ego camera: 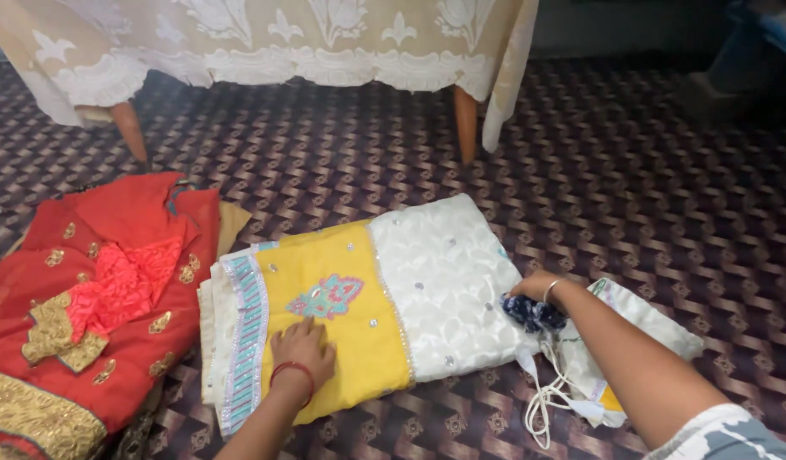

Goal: The person wipes dust off folded garments with a cloth, folds the clothes, and places them onto a clothes hanger by hand.

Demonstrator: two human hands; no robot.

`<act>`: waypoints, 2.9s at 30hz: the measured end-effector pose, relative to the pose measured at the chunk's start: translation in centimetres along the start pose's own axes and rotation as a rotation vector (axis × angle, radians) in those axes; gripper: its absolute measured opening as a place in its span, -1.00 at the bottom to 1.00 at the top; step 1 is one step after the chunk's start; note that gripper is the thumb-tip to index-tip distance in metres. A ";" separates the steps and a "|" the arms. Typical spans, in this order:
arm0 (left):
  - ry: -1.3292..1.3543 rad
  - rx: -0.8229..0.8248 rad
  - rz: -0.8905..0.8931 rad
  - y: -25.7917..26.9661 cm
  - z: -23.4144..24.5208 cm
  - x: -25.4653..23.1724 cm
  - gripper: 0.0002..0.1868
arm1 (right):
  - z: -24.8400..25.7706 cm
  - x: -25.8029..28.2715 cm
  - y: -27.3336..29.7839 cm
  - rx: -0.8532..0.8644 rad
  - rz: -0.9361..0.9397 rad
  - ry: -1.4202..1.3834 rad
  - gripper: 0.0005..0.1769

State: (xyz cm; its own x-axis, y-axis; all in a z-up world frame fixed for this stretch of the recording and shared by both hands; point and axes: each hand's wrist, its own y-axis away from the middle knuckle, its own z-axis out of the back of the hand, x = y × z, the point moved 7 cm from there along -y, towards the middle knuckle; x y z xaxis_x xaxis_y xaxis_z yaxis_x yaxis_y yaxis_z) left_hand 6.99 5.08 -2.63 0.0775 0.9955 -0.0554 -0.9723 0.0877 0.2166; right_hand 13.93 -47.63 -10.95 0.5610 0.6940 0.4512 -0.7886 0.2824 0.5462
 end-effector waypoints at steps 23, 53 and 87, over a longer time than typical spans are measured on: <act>1.548 0.023 0.485 -13.1 -2.4 -10.6 -0.41 | -5.8 24.0 27.6 -0.012 0.524 0.620 -0.72; 2.056 0.095 -0.395 -14.2 45.2 -26.0 -0.58 | 27.5 34.0 53.3 -0.807 0.407 0.589 -0.66; 0.518 0.076 0.512 -4.2 -5.3 18.9 -0.08 | -16.9 35.9 22.8 -0.159 0.729 -0.217 -0.65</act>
State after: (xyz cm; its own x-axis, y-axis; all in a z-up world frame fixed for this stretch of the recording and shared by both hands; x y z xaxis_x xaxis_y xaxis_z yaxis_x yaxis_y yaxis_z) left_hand 11.39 23.31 -9.74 -0.5153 0.7686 -0.3790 -0.8391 -0.3627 0.4054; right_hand 11.87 -5.10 5.77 -0.0899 0.6004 0.7946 -0.9948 -0.0925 -0.0426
